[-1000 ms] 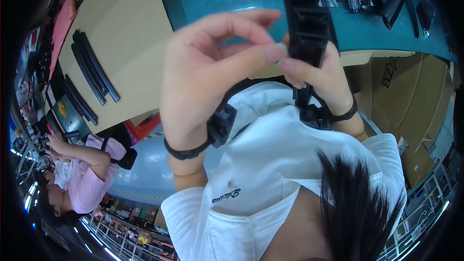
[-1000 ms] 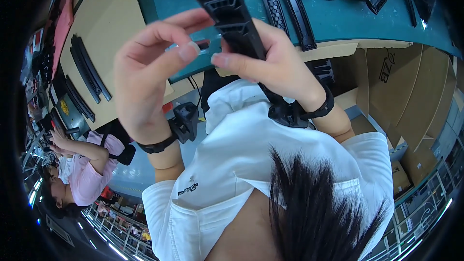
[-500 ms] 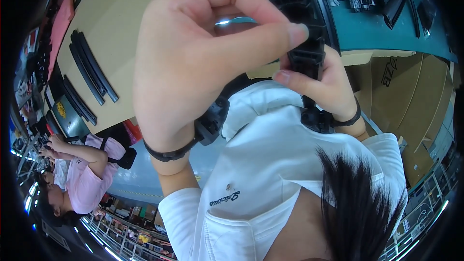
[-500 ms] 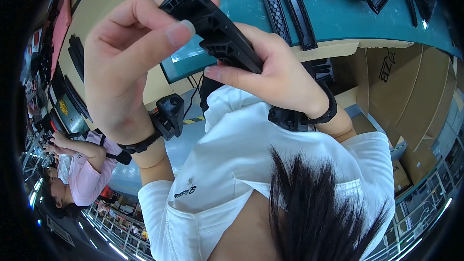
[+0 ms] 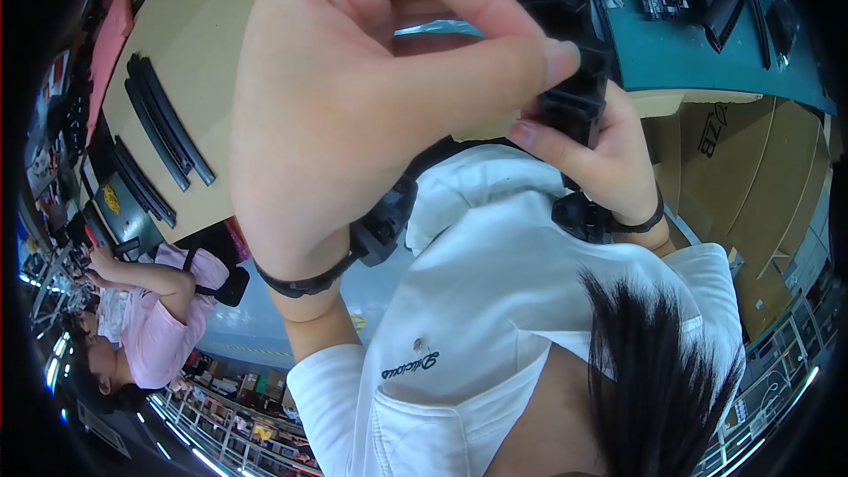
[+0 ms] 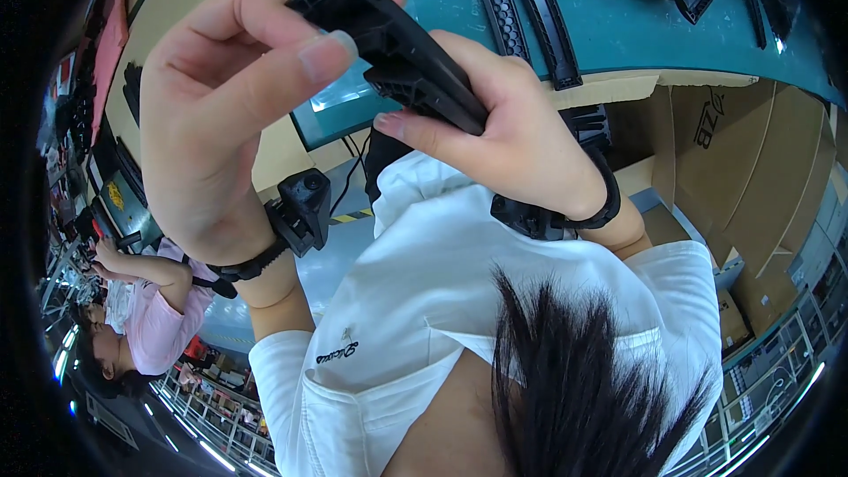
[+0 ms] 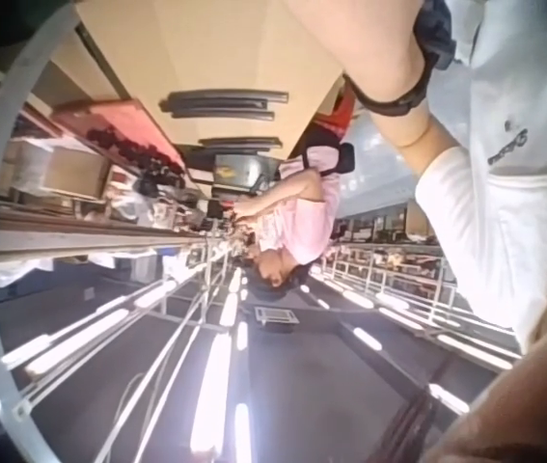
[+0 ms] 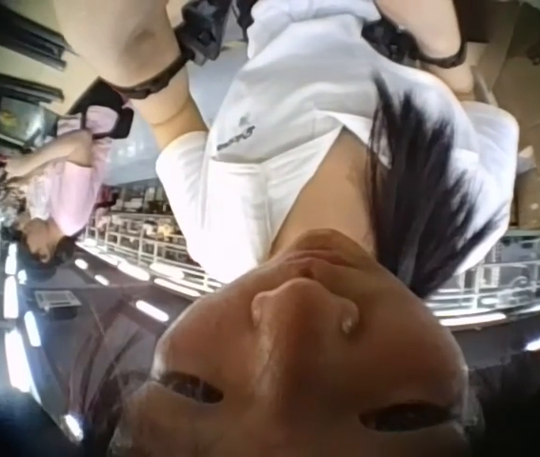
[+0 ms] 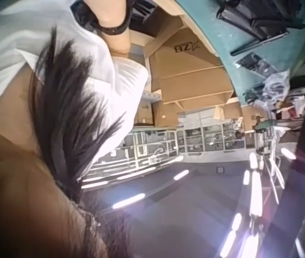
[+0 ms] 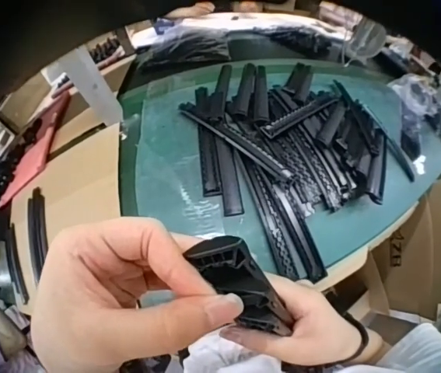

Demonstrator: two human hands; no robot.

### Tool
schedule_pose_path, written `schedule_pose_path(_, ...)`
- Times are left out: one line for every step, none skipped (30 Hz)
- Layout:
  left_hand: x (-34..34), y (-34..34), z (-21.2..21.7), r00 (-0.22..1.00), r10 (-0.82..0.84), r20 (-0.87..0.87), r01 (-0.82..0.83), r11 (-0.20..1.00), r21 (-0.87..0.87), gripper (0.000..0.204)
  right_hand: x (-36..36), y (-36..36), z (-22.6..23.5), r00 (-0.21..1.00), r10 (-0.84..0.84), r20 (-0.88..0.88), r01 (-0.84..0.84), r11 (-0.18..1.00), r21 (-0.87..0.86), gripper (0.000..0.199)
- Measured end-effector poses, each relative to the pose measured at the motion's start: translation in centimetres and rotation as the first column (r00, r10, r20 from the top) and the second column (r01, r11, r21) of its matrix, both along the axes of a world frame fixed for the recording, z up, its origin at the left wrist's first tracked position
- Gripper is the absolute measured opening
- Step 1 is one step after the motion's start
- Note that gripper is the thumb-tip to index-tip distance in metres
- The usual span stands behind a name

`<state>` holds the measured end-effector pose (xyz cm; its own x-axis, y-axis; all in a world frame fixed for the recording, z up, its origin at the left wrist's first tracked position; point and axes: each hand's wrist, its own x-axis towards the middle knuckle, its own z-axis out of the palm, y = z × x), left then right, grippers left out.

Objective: Manually snapping together black plastic components at an assembly station.

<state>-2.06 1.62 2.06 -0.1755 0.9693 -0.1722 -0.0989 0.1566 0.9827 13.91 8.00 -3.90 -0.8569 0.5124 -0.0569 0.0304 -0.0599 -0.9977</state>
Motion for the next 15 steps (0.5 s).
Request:
schedule_pose_path(0.1, 0.0, 0.1, 1.0, 0.003, -0.001, -0.003, 1.0, 0.004, 0.006, 0.0, 0.0, 0.0, 1.0, -0.003, -0.002, 0.003, 1.0, 0.023, 0.025)
schedule_pose_path(0.2, 0.0, 0.1, 1.0, 0.005, -0.001, -0.005, 1.0, 0.009, 0.006, 0.0, 0.1, 0.0, 1.0, -0.004, -0.002, 0.004, 1.0, 0.021, 0.025)
schedule_pose_path(0.2, 0.0, 0.1, 1.0, 0.005, -0.001, -0.005, 1.0, 0.008, 0.006, 0.1, 0.1, 0.1, 1.0, 0.005, 0.013, -0.005, 1.0, 0.028, 0.025)
schedule_pose_path(0.1, 0.0, 0.0, 1.0, -0.005, -0.004, 0.005, 1.0, 0.018, 0.006, 0.2, 0.2, 0.1, 1.0, 0.013, 0.028, -0.014, 0.999, 0.035, 0.026)
schedule_pose_path(0.1, 0.0, 0.0, 1.0, -0.014, -0.006, 0.014, 1.0, 0.028, 0.006, 0.2, 0.2, 0.1, 0.999, 0.021, 0.043, -0.023, 0.999, 0.041, 0.026)
schedule_pose_path(0.0, 0.0, 0.0, 1.0, -0.023, -0.009, 0.024, 0.999, 0.038, 0.006, 0.2, 0.2, 0.2, 0.999, 0.021, 0.043, -0.023, 0.999, 0.04, 0.026)
schedule_pose_path(-0.2, 0.0, -0.1, 1.0, -0.023, -0.01, 0.023, 0.999, 0.037, 0.006, 0.1, 0.1, 0.3, 1.0, 0.02, 0.023, -0.02, 1.0, 0.0, 0.026)
schedule_pose_path(-0.5, 0.1, -0.2, 0.998, -0.063, 0.02, 0.062, 0.997, 0.043, 0.005, 0.1, 0.1, 0.3, 1.0, 0.016, 0.006, -0.016, 0.999, -0.04, 0.027)
schedule_pose_path(-0.7, 0.3, -0.3, 0.994, -0.102, 0.049, 0.099, 0.994, 0.051, 0.005, 0.1, 0.1, 0.3, 1.0, 0.011, -0.012, -0.012, 0.997, -0.08, 0.027)
schedule_pose_path(-0.9, 0.4, -0.3, 0.987, -0.141, 0.077, 0.137, 0.989, 0.059, 0.005, 0.1, 0.1, 0.4, 1.0, 0.011, -0.01, -0.012, 0.997, -0.08, 0.027)
schedule_pose_path(-1.0, 0.4, -0.3, 0.987, -0.141, 0.079, 0.137, 0.989, 0.059, 0.005, 0.1, 0.1, 0.4, 1.0, 0.016, -0.012, -0.017, 0.995, -0.1, 0.027)
schedule_pose_path(-1.0, 0.5, -0.4, 0.986, -0.149, 0.071, 0.145, 0.988, 0.056, 0.005, 0.1, 0.1, 0.4, 1.0, 0.021, -0.013, -0.023, 0.992, -0.121, 0.027)
schedule_pose_path(-1.0, 0.5, -0.3, 0.986, -0.157, 0.061, 0.154, 0.987, 0.051, 0.004, 0.1, 0.1, 0.4, 0.999, 0.027, -0.017, -0.03, 0.989, -0.142, 0.028)
schedule_pose_path(-1.1, 0.5, -0.2, 0.985, -0.164, 0.051, 0.161, 0.986, 0.047, 0.004, 0.0, 0.1, 0.4, 0.999, 0.028, -0.017, -0.031, 0.989, -0.143, 0.028)
schedule_pose_path(-1.1, 0.5, -0.1, 0.985, -0.163, 0.051, 0.161, 0.986, 0.046, 0.004, 0.0, 0.0, 0.4, 1.0, 0.016, -0.014, -0.018, 0.993, -0.117, 0.028)
